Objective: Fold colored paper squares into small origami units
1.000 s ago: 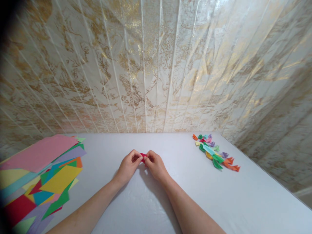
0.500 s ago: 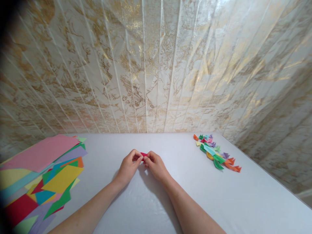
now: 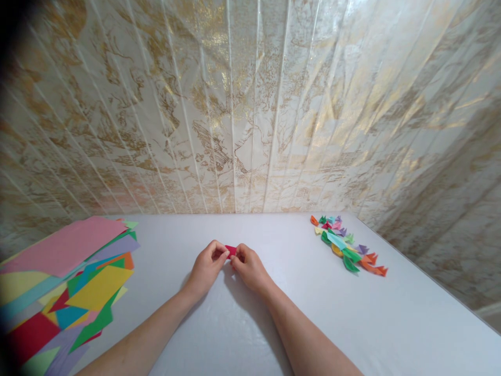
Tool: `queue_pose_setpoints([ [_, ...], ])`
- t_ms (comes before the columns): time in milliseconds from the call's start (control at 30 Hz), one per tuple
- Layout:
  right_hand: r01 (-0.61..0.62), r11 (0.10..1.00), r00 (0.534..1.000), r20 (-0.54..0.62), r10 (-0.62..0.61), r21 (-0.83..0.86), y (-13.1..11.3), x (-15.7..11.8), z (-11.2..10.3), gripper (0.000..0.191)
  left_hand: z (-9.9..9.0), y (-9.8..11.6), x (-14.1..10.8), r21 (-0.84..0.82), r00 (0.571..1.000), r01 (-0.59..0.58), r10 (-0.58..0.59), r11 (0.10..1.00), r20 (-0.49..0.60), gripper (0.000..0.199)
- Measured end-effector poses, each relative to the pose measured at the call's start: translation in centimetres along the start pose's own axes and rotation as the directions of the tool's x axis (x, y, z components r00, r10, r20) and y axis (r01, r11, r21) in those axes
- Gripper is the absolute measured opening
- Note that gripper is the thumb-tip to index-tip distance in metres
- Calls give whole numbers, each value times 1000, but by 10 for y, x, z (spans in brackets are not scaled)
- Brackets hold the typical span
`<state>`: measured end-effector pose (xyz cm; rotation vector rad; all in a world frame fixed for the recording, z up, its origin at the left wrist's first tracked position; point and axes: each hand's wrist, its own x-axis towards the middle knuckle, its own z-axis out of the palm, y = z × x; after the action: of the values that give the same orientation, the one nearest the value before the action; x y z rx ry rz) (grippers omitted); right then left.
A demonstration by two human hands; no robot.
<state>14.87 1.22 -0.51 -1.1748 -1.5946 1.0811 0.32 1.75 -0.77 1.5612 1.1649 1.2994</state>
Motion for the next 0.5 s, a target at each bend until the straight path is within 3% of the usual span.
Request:
queue_pose_setpoints([
  [167, -5, 996, 999, 36, 2, 87, -2, 0, 0, 4, -3, -2, 2, 11, 1000, 0, 0, 1000, -22, 9],
  [267, -20, 991, 999, 41, 15, 135, -5, 0, -1, 6, -4, -1, 2, 11, 1000, -2, 2, 1000, -27, 10],
  [500, -10, 997, 1000, 11, 9, 73, -5, 0, -1, 17, -3, 3, 0, -2, 1000, -5, 5, 1000, 21, 9],
])
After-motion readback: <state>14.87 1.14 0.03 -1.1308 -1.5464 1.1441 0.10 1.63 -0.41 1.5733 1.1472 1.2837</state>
